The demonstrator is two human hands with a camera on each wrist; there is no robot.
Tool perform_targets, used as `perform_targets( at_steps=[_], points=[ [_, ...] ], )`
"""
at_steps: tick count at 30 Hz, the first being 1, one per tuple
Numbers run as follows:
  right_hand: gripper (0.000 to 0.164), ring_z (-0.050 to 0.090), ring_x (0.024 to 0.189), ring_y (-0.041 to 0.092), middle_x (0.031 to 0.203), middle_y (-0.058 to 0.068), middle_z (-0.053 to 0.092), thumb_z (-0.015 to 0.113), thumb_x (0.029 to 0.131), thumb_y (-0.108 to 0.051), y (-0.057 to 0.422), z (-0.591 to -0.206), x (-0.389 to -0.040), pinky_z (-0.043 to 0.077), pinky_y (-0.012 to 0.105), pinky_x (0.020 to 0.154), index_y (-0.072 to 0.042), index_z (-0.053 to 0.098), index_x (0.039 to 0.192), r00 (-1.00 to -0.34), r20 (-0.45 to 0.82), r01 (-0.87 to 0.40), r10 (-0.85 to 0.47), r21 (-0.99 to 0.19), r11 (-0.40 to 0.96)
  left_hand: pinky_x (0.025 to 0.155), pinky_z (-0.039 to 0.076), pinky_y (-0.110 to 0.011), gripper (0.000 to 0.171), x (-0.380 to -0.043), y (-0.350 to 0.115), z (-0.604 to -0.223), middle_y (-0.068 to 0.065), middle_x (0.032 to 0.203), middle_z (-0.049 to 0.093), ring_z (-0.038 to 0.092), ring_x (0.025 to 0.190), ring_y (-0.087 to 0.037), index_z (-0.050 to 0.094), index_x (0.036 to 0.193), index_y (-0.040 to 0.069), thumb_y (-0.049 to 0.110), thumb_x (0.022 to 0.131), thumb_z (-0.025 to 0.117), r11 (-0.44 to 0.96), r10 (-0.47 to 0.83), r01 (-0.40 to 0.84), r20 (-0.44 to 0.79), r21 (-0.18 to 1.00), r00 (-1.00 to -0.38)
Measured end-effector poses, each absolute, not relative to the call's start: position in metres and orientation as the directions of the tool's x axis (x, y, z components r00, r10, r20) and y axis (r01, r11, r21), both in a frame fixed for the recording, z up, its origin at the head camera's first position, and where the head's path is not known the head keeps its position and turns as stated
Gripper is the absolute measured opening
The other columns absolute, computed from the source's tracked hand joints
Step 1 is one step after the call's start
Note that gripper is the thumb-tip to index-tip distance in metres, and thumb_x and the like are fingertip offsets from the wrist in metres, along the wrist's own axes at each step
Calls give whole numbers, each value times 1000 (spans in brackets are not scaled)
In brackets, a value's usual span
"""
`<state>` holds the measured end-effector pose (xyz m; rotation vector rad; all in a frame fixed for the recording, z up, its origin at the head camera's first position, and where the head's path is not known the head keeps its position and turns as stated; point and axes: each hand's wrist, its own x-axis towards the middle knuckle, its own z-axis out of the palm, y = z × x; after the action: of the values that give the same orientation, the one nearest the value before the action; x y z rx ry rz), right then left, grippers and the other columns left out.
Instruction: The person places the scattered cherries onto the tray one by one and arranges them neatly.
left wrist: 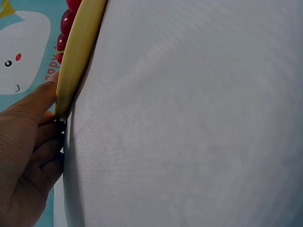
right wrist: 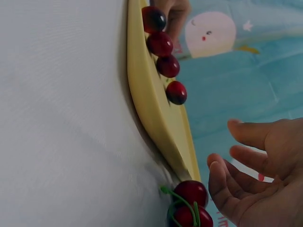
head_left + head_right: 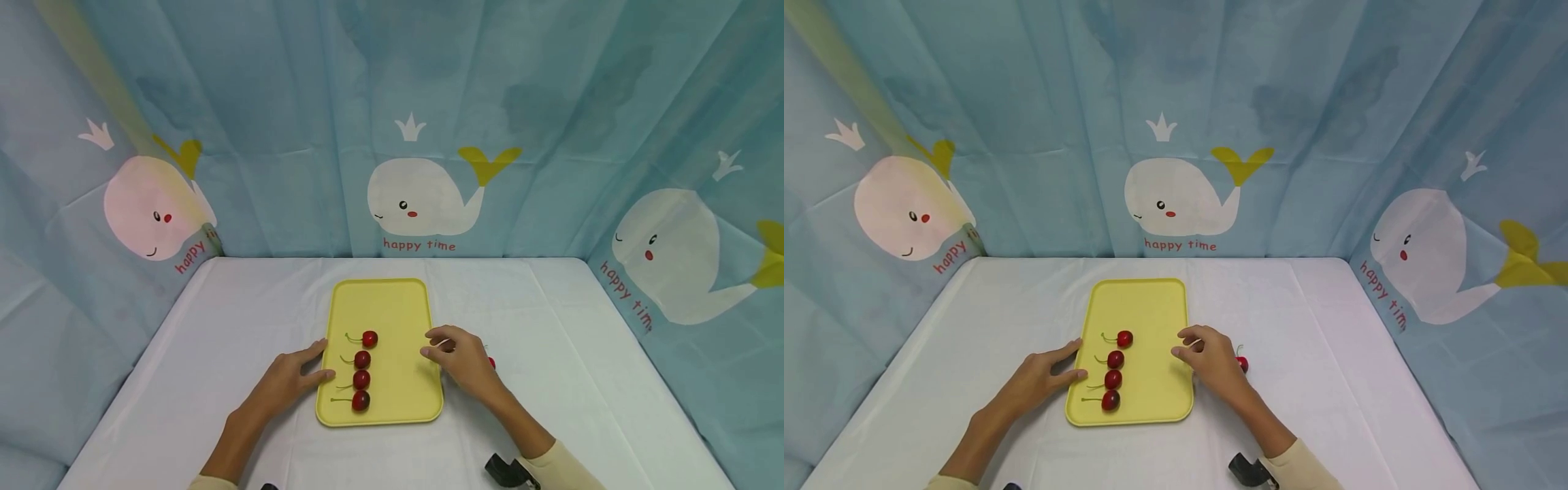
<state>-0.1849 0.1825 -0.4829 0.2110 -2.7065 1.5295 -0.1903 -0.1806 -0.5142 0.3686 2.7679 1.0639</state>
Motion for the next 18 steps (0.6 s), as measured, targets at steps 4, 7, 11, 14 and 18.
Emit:
perform_targets(
  at_steps=[4,7,11,14,18],
  points=[
    [32,70,89,10,100,-5,73,87,90,-24,190,-482,-181,57,24,70,-11,78,118,-992,90,-122,-86,-840,529,122,40,-56,80,-190,-181,-514,-10,160,51,44,151,-34,50,158,9,46,94,80,714,282,175,-49,678,-958],
    [32,71,91,12,103,-2,74,87,91,-24,196,-481,-179,58,24,71,-10,78,119,-993,90,-117,-76,-838,532,121,40,-56,80,-190,-181,-515,-9,160,51,45,151,-34,50,158,9,46,94,80,712,282,175,-50,680,-958],
    [32,72,92,13,105,2,75,86,92,-24,203,-480,-176,59,24,69,-11,78,120,-995,78,-96,-56,-834,543,121,41,-56,80,-190,-181,-515,-9,160,51,45,151,-34,50,158,10,47,94,80,710,282,176,-47,681,-958],
    [32,72,94,14,107,1,75,86,92,-24,210,-482,-174,59,24,73,-12,78,120,-997,65,-74,-37,-822,565,121,41,-56,80,-190,-181,-515,-9,160,51,46,151,-34,50,158,10,47,94,80,714,282,177,-47,678,-958],
    [33,71,98,16,110,1,76,87,91,-24,219,-485,-172,60,25,78,-14,78,121,-998,61,-65,-27,-810,583,121,40,-56,80,-190,-181,-514,-10,160,51,45,151,-34,50,159,10,47,94,80,720,276,169,-55,673,-960]
  ],
)
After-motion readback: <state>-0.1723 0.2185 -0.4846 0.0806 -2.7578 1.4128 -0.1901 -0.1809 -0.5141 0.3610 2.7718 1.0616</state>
